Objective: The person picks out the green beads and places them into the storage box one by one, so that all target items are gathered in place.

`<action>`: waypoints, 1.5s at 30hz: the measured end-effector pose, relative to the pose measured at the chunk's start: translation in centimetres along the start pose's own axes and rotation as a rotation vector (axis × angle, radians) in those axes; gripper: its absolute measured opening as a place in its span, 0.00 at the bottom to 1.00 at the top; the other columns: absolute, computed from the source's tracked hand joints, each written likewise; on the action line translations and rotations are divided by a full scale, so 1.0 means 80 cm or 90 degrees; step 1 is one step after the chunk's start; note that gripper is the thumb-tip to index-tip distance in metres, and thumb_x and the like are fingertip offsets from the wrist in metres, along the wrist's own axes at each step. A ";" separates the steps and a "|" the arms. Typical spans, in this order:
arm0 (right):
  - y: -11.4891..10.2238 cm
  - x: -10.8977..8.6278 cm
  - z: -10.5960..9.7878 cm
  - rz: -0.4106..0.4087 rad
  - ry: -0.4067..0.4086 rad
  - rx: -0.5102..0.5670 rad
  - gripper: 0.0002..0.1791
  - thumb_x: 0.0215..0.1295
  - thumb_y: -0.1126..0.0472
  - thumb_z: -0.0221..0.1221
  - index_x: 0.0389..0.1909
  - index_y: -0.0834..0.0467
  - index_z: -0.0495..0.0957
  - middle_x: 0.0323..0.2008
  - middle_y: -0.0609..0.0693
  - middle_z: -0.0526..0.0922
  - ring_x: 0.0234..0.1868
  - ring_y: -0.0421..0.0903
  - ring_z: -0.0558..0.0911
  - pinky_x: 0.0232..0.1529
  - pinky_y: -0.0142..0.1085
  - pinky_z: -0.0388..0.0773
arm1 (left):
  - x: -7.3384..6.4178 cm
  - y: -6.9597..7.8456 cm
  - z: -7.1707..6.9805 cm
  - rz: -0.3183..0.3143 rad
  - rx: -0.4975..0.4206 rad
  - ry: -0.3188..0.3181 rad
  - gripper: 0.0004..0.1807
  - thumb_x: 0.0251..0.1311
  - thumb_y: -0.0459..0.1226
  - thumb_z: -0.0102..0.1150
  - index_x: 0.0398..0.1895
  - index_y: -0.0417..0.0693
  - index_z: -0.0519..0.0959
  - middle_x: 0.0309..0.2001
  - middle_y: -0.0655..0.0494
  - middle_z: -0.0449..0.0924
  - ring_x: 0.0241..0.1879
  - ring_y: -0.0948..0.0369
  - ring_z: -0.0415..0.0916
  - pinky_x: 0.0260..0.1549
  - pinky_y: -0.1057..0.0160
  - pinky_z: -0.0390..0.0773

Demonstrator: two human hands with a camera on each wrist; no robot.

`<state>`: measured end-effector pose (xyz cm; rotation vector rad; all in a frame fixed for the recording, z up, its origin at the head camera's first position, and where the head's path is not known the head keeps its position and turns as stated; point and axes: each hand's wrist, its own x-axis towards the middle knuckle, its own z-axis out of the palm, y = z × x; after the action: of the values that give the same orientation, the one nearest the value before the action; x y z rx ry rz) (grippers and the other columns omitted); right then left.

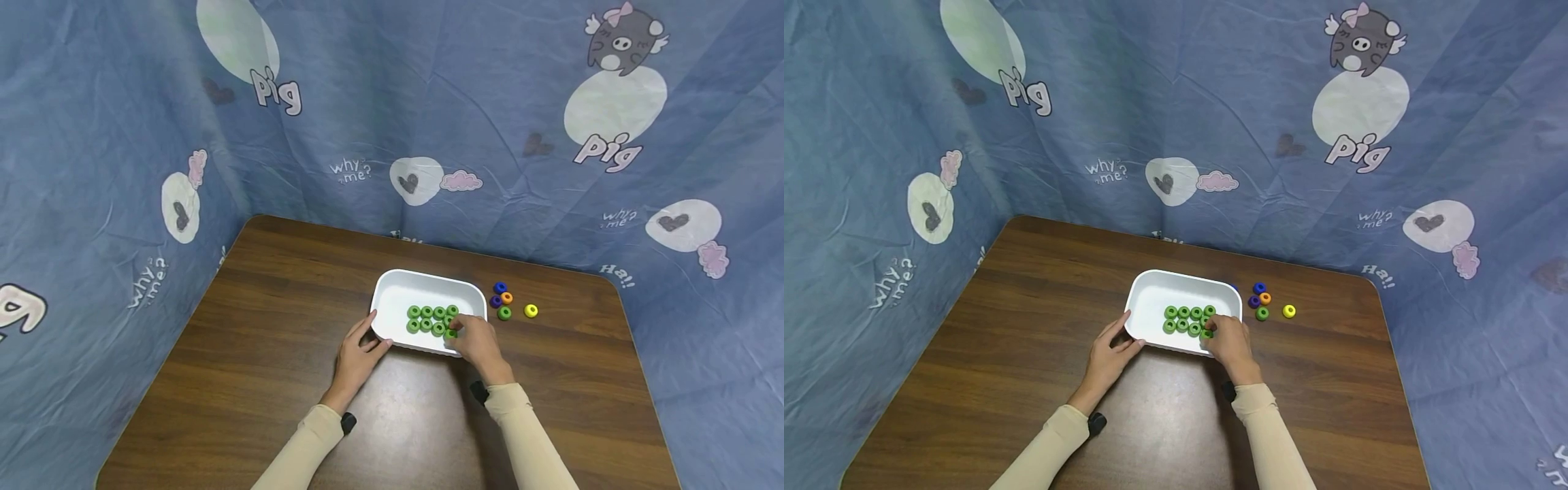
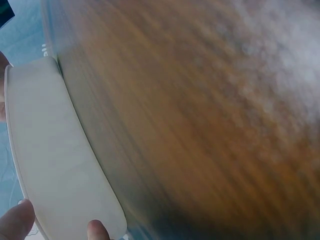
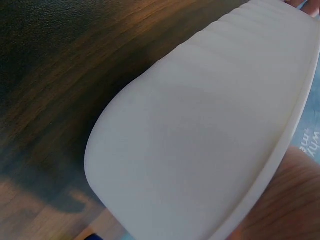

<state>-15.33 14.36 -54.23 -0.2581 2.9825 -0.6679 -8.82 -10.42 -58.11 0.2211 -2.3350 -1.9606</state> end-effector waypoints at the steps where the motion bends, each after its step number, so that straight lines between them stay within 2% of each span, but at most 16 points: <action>1: 0.000 0.000 0.000 0.003 0.000 0.000 0.15 0.44 0.60 0.77 0.33 0.56 0.85 0.34 0.51 0.89 0.40 0.54 0.84 0.43 0.50 0.82 | 0.000 0.000 0.000 0.000 0.000 0.000 0.38 0.57 0.33 0.72 0.72 0.51 0.70 0.71 0.41 0.67 0.72 0.48 0.65 0.58 0.62 0.84; 5: 0.000 0.001 0.001 0.012 -0.003 0.009 0.15 0.45 0.58 0.77 0.34 0.56 0.85 0.36 0.52 0.88 0.42 0.55 0.84 0.45 0.51 0.83 | 0.000 0.000 0.000 0.000 0.007 0.002 0.38 0.57 0.34 0.72 0.72 0.51 0.70 0.70 0.41 0.68 0.72 0.48 0.65 0.58 0.62 0.84; 7: 0.002 0.000 0.001 0.006 0.013 0.031 0.14 0.48 0.58 0.76 0.35 0.57 0.85 0.37 0.53 0.88 0.44 0.56 0.84 0.47 0.51 0.83 | 0.000 0.000 0.000 -0.001 0.011 0.002 0.38 0.57 0.34 0.72 0.73 0.51 0.69 0.70 0.41 0.68 0.72 0.48 0.65 0.58 0.62 0.84; 13: 0.011 -0.004 -0.004 -0.036 0.150 0.134 0.09 0.59 0.61 0.70 0.38 0.61 0.86 0.40 0.58 0.88 0.46 0.57 0.84 0.51 0.53 0.83 | -0.001 0.002 0.000 0.003 0.008 0.005 0.38 0.57 0.33 0.72 0.73 0.51 0.69 0.70 0.41 0.68 0.72 0.47 0.66 0.58 0.62 0.84; 16: 0.016 -0.005 -0.010 -0.015 0.211 0.183 0.10 0.60 0.61 0.69 0.39 0.63 0.86 0.39 0.59 0.89 0.44 0.57 0.85 0.49 0.52 0.83 | 0.000 0.002 -0.001 0.005 0.007 0.008 0.38 0.57 0.33 0.72 0.72 0.51 0.70 0.70 0.41 0.68 0.72 0.48 0.66 0.58 0.62 0.84; 18: 0.021 -0.006 -0.015 0.018 0.241 0.229 0.10 0.62 0.62 0.69 0.40 0.63 0.86 0.39 0.60 0.89 0.44 0.57 0.85 0.50 0.52 0.84 | 0.000 0.001 -0.001 0.004 0.008 0.008 0.38 0.57 0.33 0.72 0.72 0.51 0.70 0.70 0.41 0.68 0.72 0.48 0.66 0.58 0.62 0.84; 20: 0.026 -0.006 -0.020 0.058 0.268 0.273 0.10 0.63 0.60 0.68 0.41 0.63 0.86 0.40 0.59 0.89 0.45 0.55 0.86 0.50 0.48 0.86 | 0.001 0.001 -0.001 0.005 0.008 0.006 0.38 0.57 0.33 0.72 0.73 0.50 0.69 0.70 0.41 0.68 0.72 0.48 0.65 0.58 0.62 0.84; 23: 0.036 -0.007 -0.026 0.108 0.297 0.322 0.11 0.66 0.59 0.67 0.43 0.63 0.86 0.42 0.59 0.89 0.45 0.53 0.86 0.48 0.34 0.86 | 0.001 0.001 -0.001 0.006 0.007 0.005 0.38 0.57 0.33 0.72 0.73 0.50 0.69 0.70 0.41 0.68 0.72 0.48 0.65 0.58 0.61 0.84; 26: 0.049 -0.008 -0.027 0.146 0.313 0.338 0.13 0.68 0.57 0.65 0.44 0.63 0.86 0.42 0.60 0.89 0.43 0.50 0.84 0.42 0.17 0.78 | 0.001 0.001 -0.001 0.007 0.004 0.006 0.38 0.57 0.33 0.72 0.72 0.51 0.70 0.70 0.41 0.68 0.72 0.48 0.65 0.58 0.61 0.84; 28: 0.058 -0.008 -0.025 0.167 0.322 0.342 0.13 0.68 0.57 0.65 0.44 0.63 0.85 0.42 0.60 0.88 0.43 0.50 0.83 0.39 0.14 0.73 | 0.001 0.001 -0.001 0.007 0.003 0.008 0.38 0.57 0.34 0.72 0.72 0.51 0.70 0.70 0.41 0.69 0.72 0.48 0.65 0.58 0.60 0.84; 31: 0.072 -0.007 -0.021 0.200 0.338 0.334 0.13 0.68 0.58 0.64 0.44 0.63 0.85 0.43 0.62 0.87 0.45 0.52 0.83 0.42 0.22 0.76 | 0.001 0.001 -0.001 0.006 0.003 0.009 0.38 0.56 0.34 0.73 0.72 0.52 0.70 0.70 0.42 0.69 0.72 0.48 0.66 0.58 0.60 0.84; 34: 0.085 -0.006 -0.016 0.232 0.355 0.316 0.13 0.67 0.59 0.65 0.45 0.64 0.84 0.46 0.64 0.86 0.48 0.58 0.82 0.48 0.40 0.79 | 0.001 0.001 0.000 0.005 0.006 0.009 0.38 0.56 0.34 0.73 0.72 0.52 0.70 0.70 0.41 0.68 0.72 0.47 0.65 0.58 0.61 0.84; 37: 0.096 -0.004 -0.012 0.258 0.363 0.305 0.14 0.65 0.60 0.65 0.47 0.65 0.84 0.49 0.66 0.85 0.52 0.62 0.81 0.55 0.54 0.77 | 0.000 0.001 0.001 0.002 0.012 0.010 0.38 0.56 0.34 0.73 0.72 0.52 0.70 0.70 0.41 0.68 0.72 0.47 0.65 0.58 0.61 0.84; 39: 0.101 -0.004 -0.010 0.271 0.354 0.298 0.16 0.64 0.60 0.66 0.48 0.65 0.83 0.51 0.66 0.85 0.55 0.64 0.80 0.60 0.57 0.75 | 0.000 0.001 0.001 0.001 0.015 0.009 0.38 0.56 0.34 0.73 0.72 0.52 0.70 0.71 0.42 0.68 0.72 0.47 0.65 0.57 0.62 0.84; 45: 0.113 -0.004 -0.005 0.286 0.284 0.274 0.22 0.63 0.58 0.67 0.55 0.65 0.80 0.55 0.67 0.83 0.60 0.65 0.79 0.65 0.59 0.75 | 0.000 0.002 0.002 0.004 0.016 0.009 0.38 0.56 0.34 0.73 0.72 0.52 0.70 0.70 0.41 0.68 0.72 0.47 0.65 0.57 0.62 0.84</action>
<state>-16.41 22.64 -57.76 0.6440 2.9872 -1.4080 -8.84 -10.21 -58.02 0.2285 -2.3500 -1.9213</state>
